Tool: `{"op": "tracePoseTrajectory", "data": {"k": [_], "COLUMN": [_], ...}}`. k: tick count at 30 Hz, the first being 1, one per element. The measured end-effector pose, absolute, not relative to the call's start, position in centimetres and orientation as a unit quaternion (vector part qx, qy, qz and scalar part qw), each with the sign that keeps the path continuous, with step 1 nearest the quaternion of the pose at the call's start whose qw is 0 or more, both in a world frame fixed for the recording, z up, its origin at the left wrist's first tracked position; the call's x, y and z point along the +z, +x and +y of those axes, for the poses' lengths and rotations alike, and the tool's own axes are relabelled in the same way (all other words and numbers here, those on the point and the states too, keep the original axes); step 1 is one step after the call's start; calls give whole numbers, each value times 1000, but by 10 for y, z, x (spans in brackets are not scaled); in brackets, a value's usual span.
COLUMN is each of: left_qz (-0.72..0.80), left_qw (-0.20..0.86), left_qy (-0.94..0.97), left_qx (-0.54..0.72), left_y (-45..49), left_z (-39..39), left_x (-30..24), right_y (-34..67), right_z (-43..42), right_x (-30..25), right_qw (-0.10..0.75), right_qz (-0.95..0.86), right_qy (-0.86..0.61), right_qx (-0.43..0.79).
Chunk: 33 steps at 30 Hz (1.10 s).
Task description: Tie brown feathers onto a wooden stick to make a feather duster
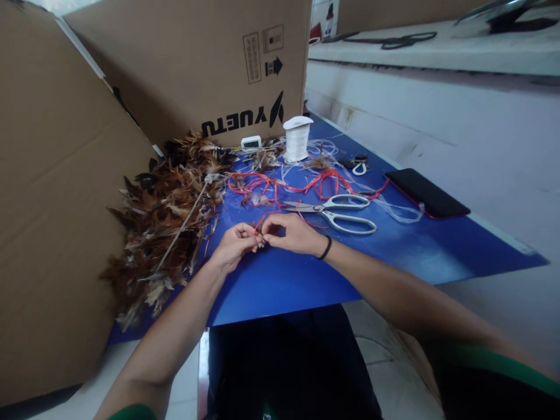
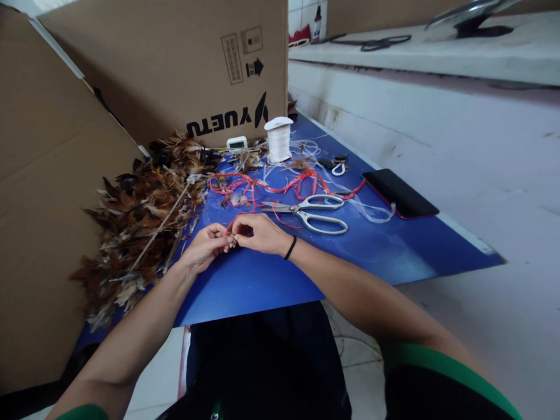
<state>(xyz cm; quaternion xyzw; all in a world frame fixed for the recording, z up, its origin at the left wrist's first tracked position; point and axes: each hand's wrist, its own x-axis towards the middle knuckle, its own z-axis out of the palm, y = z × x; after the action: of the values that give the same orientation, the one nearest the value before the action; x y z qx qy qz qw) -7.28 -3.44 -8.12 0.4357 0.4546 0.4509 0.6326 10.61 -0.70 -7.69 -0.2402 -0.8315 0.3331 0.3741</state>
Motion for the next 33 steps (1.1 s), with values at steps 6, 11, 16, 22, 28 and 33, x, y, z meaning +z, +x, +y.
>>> {"op": "tracePoseTrajectory", "data": {"k": [6,11,16,22,28,33], "left_qz": [448,446,447,467,484,486], "left_qw": [504,412,382,318,279,273], "left_qy": [565,628,642,662,678,672], "left_qx": [475,486,492,493,479,488], "left_y": [-78,-76,-73,-74,-71,-68], "left_z": [-32,-33,-36,-36,-39,-41], "left_x": [-85,-85,-87,-93,-92,-90], "right_y": [102,101,100,98,95,94], "right_z": [-6,-5,-4,-4,-6,-5], "right_x": [-81,-80,-82,-82,-81,-81], "right_qw": [378,390,393,382,367,352], "right_qz": [-748,-710,-677,-648,-635,-642], "right_qy": [-276,-291,-308,-322,-338,-348], "right_qx": [471,509,541,575,590,586]}}
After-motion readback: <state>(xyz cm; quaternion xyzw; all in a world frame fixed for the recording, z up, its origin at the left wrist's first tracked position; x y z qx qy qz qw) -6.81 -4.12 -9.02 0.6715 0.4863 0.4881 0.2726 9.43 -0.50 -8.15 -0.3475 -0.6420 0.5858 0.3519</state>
